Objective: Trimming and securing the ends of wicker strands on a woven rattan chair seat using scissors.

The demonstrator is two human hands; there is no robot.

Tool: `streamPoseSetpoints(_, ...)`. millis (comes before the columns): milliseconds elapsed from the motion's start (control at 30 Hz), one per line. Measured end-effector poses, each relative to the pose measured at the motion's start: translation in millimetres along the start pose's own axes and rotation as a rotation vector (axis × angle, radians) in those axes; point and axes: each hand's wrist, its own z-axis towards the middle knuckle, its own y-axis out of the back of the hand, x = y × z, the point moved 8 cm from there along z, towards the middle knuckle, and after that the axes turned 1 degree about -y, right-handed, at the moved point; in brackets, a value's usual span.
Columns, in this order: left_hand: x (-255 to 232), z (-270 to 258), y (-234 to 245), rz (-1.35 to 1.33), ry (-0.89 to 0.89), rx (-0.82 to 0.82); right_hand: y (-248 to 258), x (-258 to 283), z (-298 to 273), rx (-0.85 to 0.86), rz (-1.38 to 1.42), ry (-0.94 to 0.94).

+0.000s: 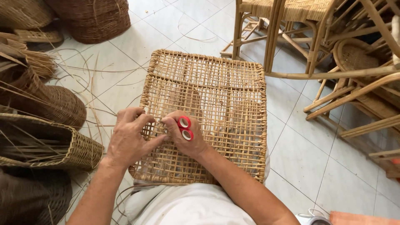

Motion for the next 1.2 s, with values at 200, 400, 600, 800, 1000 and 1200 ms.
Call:
streamPoseSetpoints(200,5,-5,-7,-0.013,-0.025,-0.064,-1,0,0,0.006,-0.030,-0.005)
streamPoseSetpoints(400,4,-8,-6,-0.028,-0.020,-0.085,1,9,0,0.010,-0.059,0.004)
streamPoseSetpoints(600,10,-12,-9,-0.041,0.004,-0.092,2,5,-1,0.005,-0.082,-0.013)
streamPoseSetpoints(800,22,-9,-7,-0.151,0.135,-0.093,42,1,-10,-0.116,0.164,0.123)
streamPoseSetpoints(1000,32,-15,-12,-0.249,0.178,-0.154,156,51,-66,-0.242,-0.060,0.168)
streamPoseSetpoints(1200,22,-11,-8,-0.196,0.159,-0.064,224,47,-130,-0.555,0.089,0.034)
